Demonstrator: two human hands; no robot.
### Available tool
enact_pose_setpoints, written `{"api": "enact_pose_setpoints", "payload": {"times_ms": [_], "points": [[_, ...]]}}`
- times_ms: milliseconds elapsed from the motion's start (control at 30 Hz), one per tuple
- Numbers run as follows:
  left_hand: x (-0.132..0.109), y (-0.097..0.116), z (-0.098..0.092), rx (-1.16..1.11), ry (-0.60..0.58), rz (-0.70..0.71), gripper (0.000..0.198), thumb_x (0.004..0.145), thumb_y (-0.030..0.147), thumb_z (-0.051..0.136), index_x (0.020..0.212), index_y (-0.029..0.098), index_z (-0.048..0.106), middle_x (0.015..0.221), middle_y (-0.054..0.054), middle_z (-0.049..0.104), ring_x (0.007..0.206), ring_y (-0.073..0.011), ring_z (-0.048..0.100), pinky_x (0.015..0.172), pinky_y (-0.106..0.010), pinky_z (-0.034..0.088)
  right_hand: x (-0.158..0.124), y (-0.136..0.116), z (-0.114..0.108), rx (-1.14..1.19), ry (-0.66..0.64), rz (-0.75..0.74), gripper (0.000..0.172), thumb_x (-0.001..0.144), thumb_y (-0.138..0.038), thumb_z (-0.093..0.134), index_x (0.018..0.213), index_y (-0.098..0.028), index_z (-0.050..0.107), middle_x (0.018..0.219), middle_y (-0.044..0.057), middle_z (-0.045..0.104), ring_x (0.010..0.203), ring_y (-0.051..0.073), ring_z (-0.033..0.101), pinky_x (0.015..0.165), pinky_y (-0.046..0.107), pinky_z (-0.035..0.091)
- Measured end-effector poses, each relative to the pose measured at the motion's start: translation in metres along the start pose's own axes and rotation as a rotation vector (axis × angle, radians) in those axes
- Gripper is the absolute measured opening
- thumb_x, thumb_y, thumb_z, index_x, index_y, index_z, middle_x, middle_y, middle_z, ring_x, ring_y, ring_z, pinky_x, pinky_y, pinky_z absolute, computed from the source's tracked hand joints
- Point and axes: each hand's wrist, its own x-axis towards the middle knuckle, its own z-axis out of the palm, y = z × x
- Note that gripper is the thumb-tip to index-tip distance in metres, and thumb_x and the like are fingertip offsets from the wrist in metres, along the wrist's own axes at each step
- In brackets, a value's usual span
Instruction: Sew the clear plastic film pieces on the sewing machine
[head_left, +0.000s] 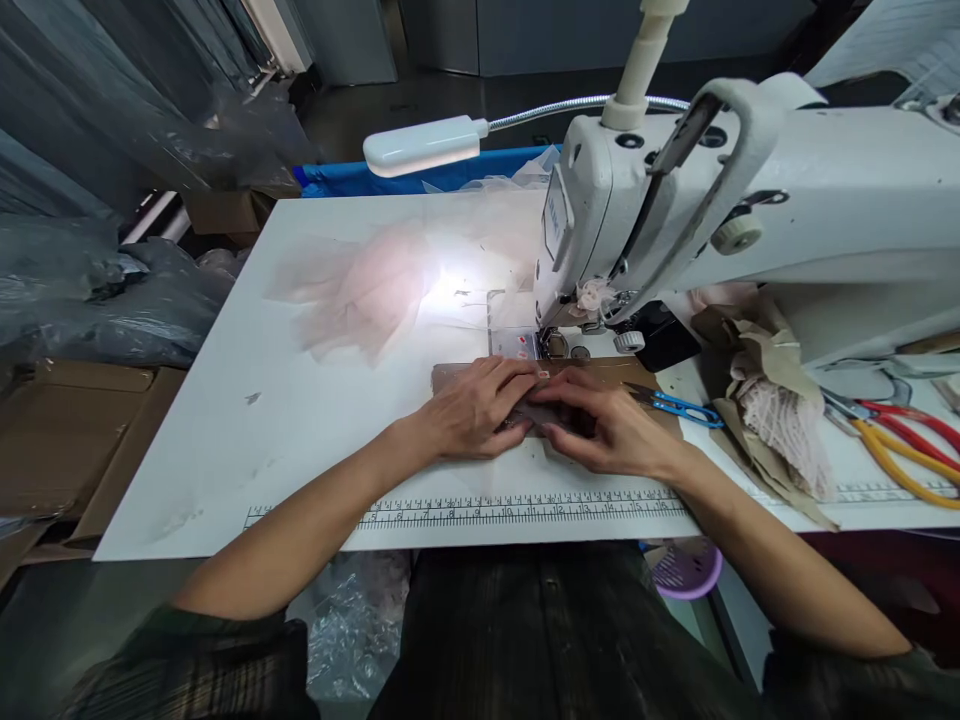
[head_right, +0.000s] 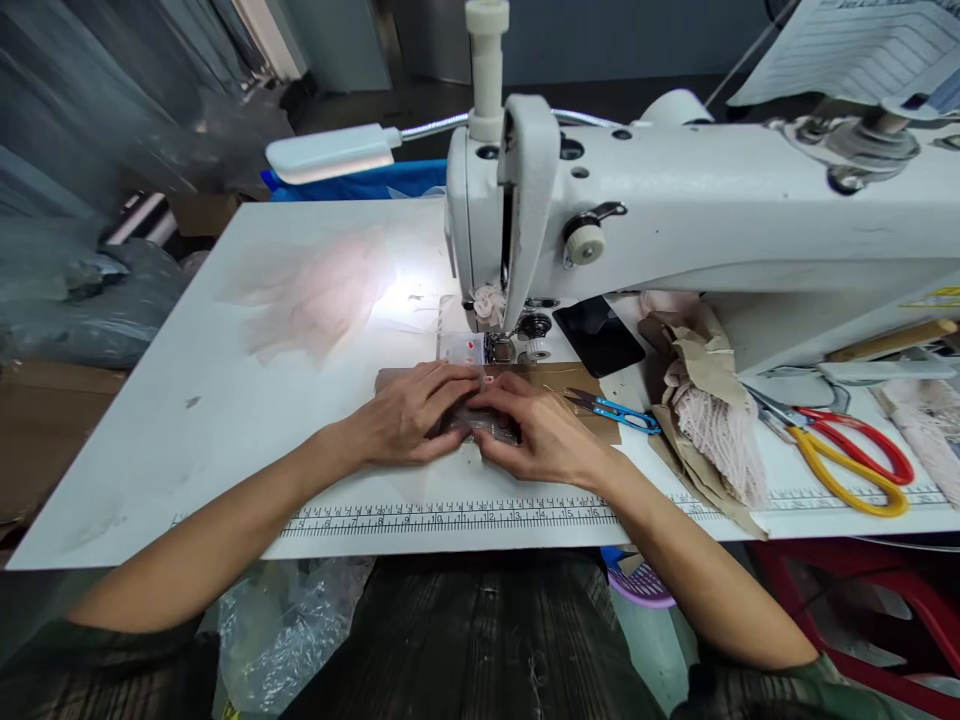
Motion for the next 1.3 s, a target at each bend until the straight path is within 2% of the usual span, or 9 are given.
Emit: {"api": "enact_pose_setpoints", "payload": {"times_ms": [100, 200, 333, 433, 567, 700, 933, 1167, 1300], "points": [[-0.003, -0.012, -0.002, -0.069, -0.061, -0.028, 0.032, 0.086, 0.032, 0.06, 0.112, 0.013, 0.062, 0.131, -0.018, 0.056, 0.123, -0.031, 0.054, 0.107, -0.058, 0.04, 0.004, 0.009, -0.015, 0.077, 0.044, 0.07, 0.026, 0.089, -0.025, 0.055, 0.112, -0.017, 0.065, 0.089, 0.005, 0.065, 0.068, 0.016, 0.058, 0.063, 0.027, 0.046], [-0.004, -0.018, -0.005, -0.088, -0.106, -0.091, 0.025, 0.087, 0.037, 0.061, 0.104, 0.02, 0.067, 0.141, -0.013, 0.05, 0.129, -0.0333, 0.048, 0.109, -0.068, 0.029, 0.01, 0.02, -0.024, -0.053, 0.072, 0.116, 0.026, 0.089, -0.021, 0.05, 0.106, -0.016, 0.069, 0.068, 0.001, 0.061, 0.051, 0.013, 0.051, 0.055, 0.027, 0.041], [-0.002, -0.019, -0.007, -0.106, -0.14, -0.112, 0.025, 0.085, 0.039, 0.064, 0.102, 0.022, 0.069, 0.145, -0.013, 0.046, 0.133, -0.0347, 0.043, 0.109, -0.07, 0.026, 0.015, 0.027, -0.022, -0.165, 0.025, -0.011, 0.03, 0.09, -0.019, 0.048, 0.11, -0.016, 0.07, 0.087, 0.007, 0.067, 0.068, 0.017, 0.06, 0.064, 0.029, 0.047], [0.001, -0.014, -0.01, -0.062, -0.086, -0.067, 0.032, 0.082, 0.041, 0.068, 0.105, 0.019, 0.069, 0.139, -0.015, 0.051, 0.129, -0.0342, 0.046, 0.109, -0.066, 0.029, 0.013, 0.03, -0.013, -0.247, 0.036, -0.103, 0.032, 0.091, -0.018, 0.049, 0.116, -0.019, 0.069, 0.109, 0.01, 0.064, 0.09, 0.021, 0.062, 0.077, 0.031, 0.05], [0.005, -0.006, -0.013, -0.006, -0.061, 0.084, 0.02, 0.086, 0.034, 0.063, 0.097, 0.019, 0.07, 0.11, -0.01, 0.066, 0.1, -0.024, 0.06, 0.091, -0.047, 0.047, 0.01, 0.036, -0.002, -0.32, 0.06, -0.101, 0.036, 0.09, -0.016, 0.051, 0.121, -0.021, 0.067, 0.111, 0.011, 0.06, 0.092, 0.022, 0.06, 0.076, 0.033, 0.052], [0.006, -0.002, -0.009, 0.043, -0.052, 0.218, 0.014, 0.09, 0.02, 0.056, 0.085, 0.018, 0.068, 0.096, -0.005, 0.07, 0.083, -0.0166, 0.061, 0.074, -0.034, 0.049, 0.009, 0.04, 0.002, -0.336, 0.076, -0.079, 0.036, 0.09, -0.018, 0.052, 0.123, -0.021, 0.066, 0.11, 0.012, 0.059, 0.092, 0.024, 0.059, 0.076, 0.036, 0.053], [0.006, -0.003, -0.008, 0.075, 0.063, 0.276, 0.016, 0.09, 0.019, 0.058, 0.077, 0.016, 0.067, 0.092, -0.004, 0.073, 0.075, -0.0135, 0.063, 0.067, -0.03, 0.049, 0.002, 0.043, -0.001, -0.163, 0.1, -0.113, 0.037, 0.096, -0.022, 0.048, 0.13, -0.021, 0.061, 0.109, 0.011, 0.056, 0.095, 0.022, 0.059, 0.087, 0.04, 0.052], [0.005, -0.002, -0.008, 0.127, 0.082, 0.313, 0.016, 0.088, 0.02, 0.058, 0.075, 0.017, 0.067, 0.089, -0.003, 0.073, 0.073, -0.0136, 0.063, 0.065, -0.029, 0.049, 0.004, 0.044, 0.003, -0.249, 0.084, -0.155, 0.034, 0.097, -0.026, 0.047, 0.126, -0.021, 0.065, 0.105, 0.013, 0.054, 0.089, 0.024, 0.057, 0.077, 0.041, 0.055], [0.004, -0.003, -0.008, 0.143, 0.07, 0.307, 0.017, 0.089, 0.02, 0.057, 0.076, 0.017, 0.068, 0.092, -0.003, 0.074, 0.073, -0.0131, 0.063, 0.066, -0.029, 0.05, 0.003, 0.041, 0.002, -0.229, 0.094, -0.133, 0.034, 0.097, -0.024, 0.045, 0.125, -0.02, 0.065, 0.105, 0.012, 0.053, 0.09, 0.023, 0.057, 0.081, 0.041, 0.054]]}}
